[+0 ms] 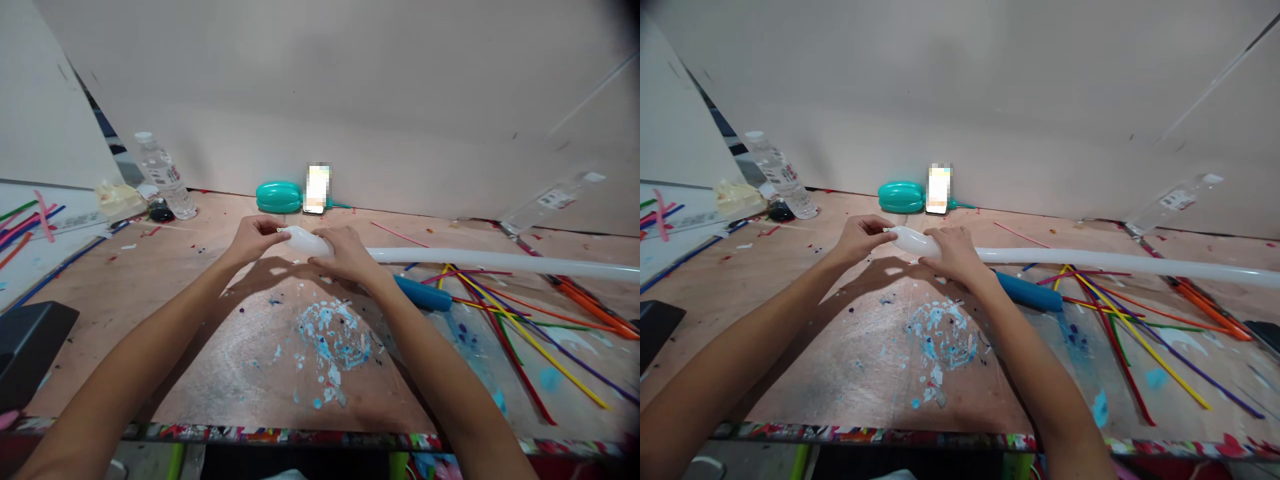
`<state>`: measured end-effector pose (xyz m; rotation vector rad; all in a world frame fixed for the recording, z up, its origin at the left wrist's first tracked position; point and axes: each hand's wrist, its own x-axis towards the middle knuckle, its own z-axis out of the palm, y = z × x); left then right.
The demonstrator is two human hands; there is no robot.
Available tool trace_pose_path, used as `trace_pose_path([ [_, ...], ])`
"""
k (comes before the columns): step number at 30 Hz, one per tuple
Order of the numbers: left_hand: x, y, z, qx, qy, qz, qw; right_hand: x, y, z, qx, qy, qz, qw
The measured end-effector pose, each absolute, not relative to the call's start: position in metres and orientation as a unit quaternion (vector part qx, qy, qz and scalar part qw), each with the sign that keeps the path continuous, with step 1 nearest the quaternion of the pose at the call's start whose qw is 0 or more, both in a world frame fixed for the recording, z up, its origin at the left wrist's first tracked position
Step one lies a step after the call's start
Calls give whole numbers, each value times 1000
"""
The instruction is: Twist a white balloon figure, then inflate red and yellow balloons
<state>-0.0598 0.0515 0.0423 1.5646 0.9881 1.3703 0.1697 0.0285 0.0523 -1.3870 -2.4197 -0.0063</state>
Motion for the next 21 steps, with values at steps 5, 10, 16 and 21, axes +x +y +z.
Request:
trace_pose_path([
  [5,-66,53,43,635,370,508,449,168,30,49,-468,-860,14,201],
  [10,-72,56,39,681,346,453,460,173,34,46,-472,-859,4,197],
  [16,-72,56,36,706,357,420,444,172,32,49,-485,-857,2,176],
  [21,-70,53,37,730,356,399,425,173,30,51,-490,-858,-3,157],
])
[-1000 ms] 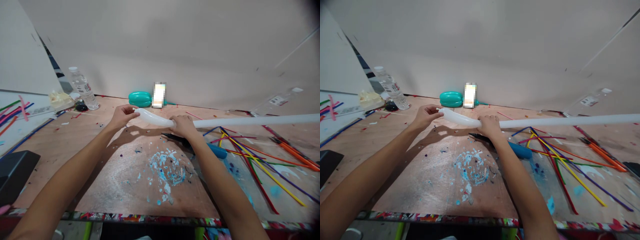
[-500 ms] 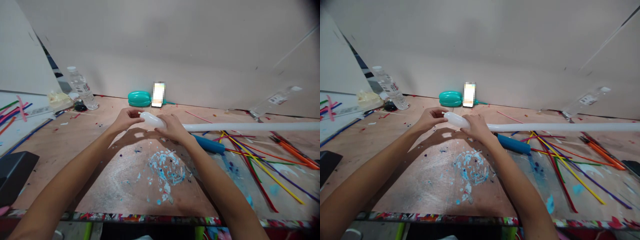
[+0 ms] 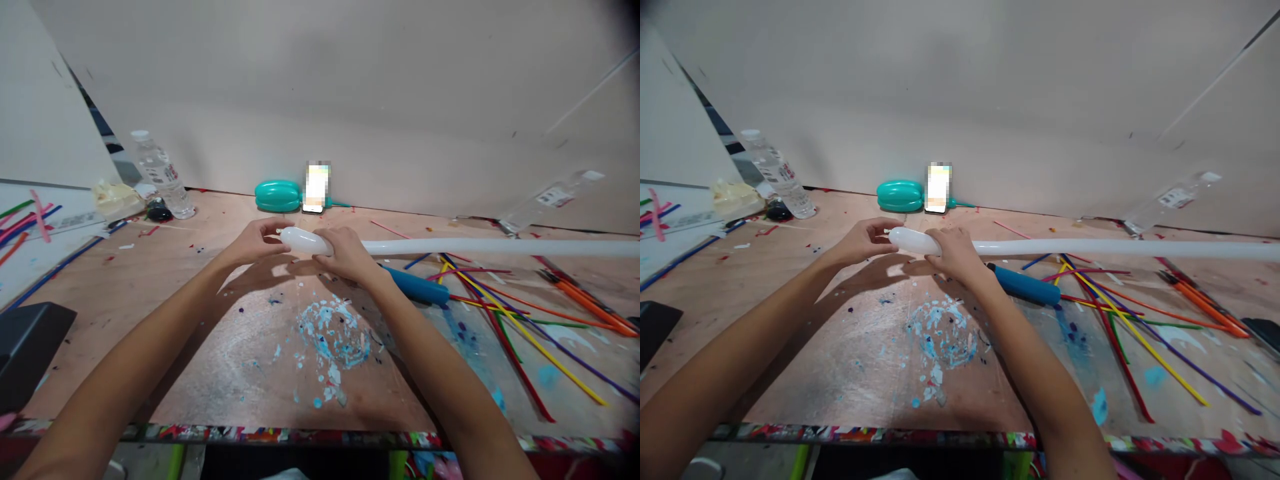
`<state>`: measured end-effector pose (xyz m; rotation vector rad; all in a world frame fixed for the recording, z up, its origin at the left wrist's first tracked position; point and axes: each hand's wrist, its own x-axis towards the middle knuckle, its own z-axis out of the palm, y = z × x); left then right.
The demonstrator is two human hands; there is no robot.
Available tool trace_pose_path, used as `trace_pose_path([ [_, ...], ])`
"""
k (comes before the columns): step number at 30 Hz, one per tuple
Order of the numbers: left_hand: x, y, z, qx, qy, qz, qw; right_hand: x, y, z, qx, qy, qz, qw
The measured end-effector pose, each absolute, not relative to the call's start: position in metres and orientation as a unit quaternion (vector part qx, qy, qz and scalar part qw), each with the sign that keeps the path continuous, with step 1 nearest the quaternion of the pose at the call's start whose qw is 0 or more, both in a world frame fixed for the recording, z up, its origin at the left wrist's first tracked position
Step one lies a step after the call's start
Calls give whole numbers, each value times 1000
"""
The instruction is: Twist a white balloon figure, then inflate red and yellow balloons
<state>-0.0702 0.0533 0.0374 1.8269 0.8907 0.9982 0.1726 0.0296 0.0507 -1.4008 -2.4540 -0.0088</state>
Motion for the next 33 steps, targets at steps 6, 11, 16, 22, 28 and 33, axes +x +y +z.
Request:
trace_pose_path([
  [6,-65,49,38,760,374,400,350,173,29,51,-491,-860,-18,137],
  [11,-64,48,39,779,383,409,281,171,29,51,-475,-864,-20,164],
  [16,-64,46,41,787,380,406,266,171,27,53,-469,-866,-18,174],
  [22,-61,42,44,785,407,413,219,168,23,57,-468,-868,-18,164],
  [28,-57,43,40,777,414,416,229,166,20,58,-472,-869,-26,148],
  [33,-54,43,37,760,420,428,250,164,18,59,-468,-872,-52,135],
])
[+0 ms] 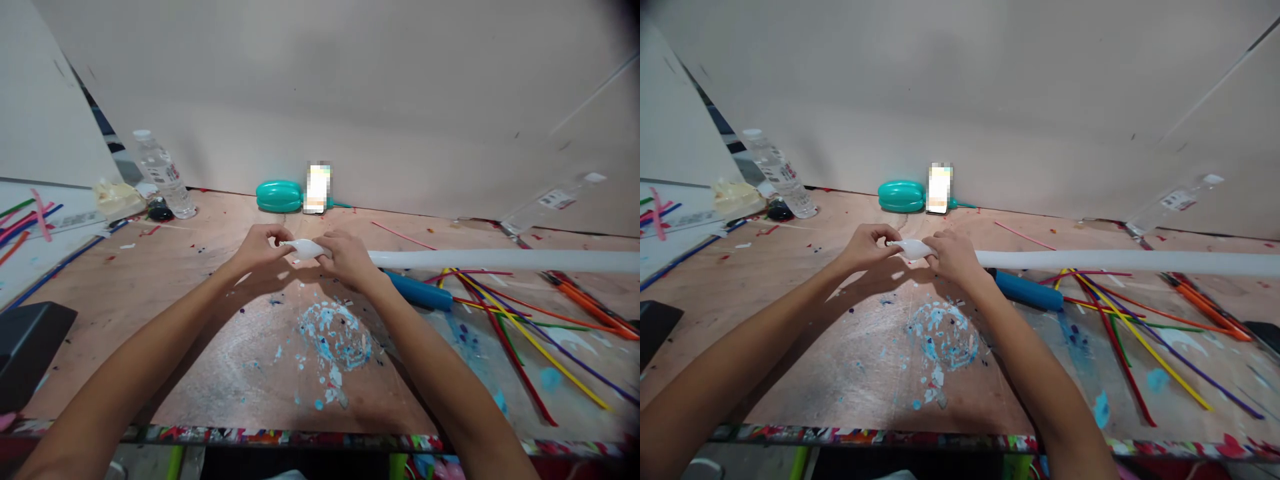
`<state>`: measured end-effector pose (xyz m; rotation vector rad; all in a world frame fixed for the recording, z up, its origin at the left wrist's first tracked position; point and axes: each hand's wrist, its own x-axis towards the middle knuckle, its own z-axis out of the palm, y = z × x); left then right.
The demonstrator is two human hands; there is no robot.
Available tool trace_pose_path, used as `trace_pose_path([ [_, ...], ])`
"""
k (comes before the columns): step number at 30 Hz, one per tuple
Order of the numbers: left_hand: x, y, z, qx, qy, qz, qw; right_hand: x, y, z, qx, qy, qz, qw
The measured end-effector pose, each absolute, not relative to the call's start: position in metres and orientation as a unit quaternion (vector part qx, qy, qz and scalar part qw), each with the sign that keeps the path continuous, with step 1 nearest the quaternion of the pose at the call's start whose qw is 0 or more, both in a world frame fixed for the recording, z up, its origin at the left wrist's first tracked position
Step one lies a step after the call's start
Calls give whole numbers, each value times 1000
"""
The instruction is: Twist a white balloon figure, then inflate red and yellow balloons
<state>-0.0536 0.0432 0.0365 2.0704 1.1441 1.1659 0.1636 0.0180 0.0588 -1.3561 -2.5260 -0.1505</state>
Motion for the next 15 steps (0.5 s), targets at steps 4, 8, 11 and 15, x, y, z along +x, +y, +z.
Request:
trace_pose_path([
  [4,-49,39,37,741,438,434,266,161,17,58,-460,-876,-59,133],
  [8,-44,31,37,738,441,426,281,159,16,57,-461,-876,-52,130],
  [11,-41,27,38,738,440,426,283,157,14,57,-456,-879,-52,128],
  [15,-42,27,38,730,436,440,289,150,12,55,-449,-883,-54,124],
])
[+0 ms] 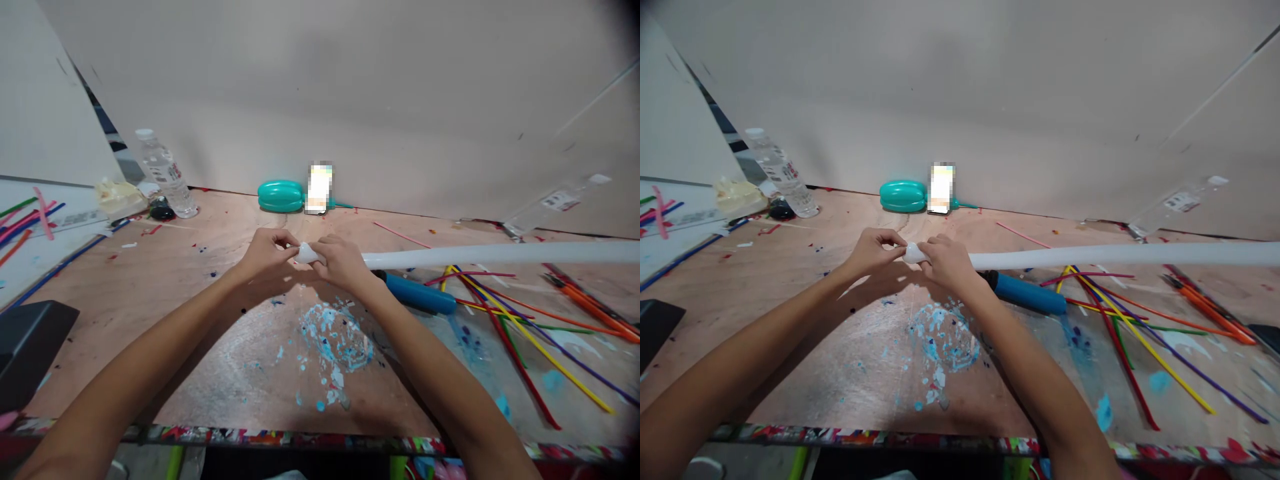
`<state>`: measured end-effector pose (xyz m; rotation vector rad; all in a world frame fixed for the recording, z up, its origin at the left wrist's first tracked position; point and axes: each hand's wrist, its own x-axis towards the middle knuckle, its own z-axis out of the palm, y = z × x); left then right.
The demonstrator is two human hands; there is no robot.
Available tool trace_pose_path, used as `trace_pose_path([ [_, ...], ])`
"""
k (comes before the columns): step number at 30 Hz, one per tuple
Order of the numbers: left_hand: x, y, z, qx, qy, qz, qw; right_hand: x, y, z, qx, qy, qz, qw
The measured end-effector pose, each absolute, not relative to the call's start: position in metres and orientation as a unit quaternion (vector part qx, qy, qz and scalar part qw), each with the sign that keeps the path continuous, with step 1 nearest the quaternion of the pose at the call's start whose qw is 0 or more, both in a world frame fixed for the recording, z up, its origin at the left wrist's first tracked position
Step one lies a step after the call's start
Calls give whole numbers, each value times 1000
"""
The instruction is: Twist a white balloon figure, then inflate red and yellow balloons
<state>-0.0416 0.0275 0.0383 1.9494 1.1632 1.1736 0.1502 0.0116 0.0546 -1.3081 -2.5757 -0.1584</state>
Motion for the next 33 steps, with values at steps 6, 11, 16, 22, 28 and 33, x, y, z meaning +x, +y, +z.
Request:
trace_pose_path([
  [6,-37,26,28,760,420,405,286,150,10,55,-439,-886,-50,138],
  [11,-32,26,20,754,414,434,268,150,9,57,-439,-887,-39,136],
  [16,-31,27,18,741,422,439,282,144,5,57,-438,-889,-39,126],
  [22,-29,24,16,746,419,441,270,142,3,57,-433,-890,-36,136],
  [28,-24,20,18,747,418,442,268,140,3,57,-430,-890,-39,146],
  [33,-39,31,29,704,448,468,289,150,10,52,-453,-877,-42,154],
])
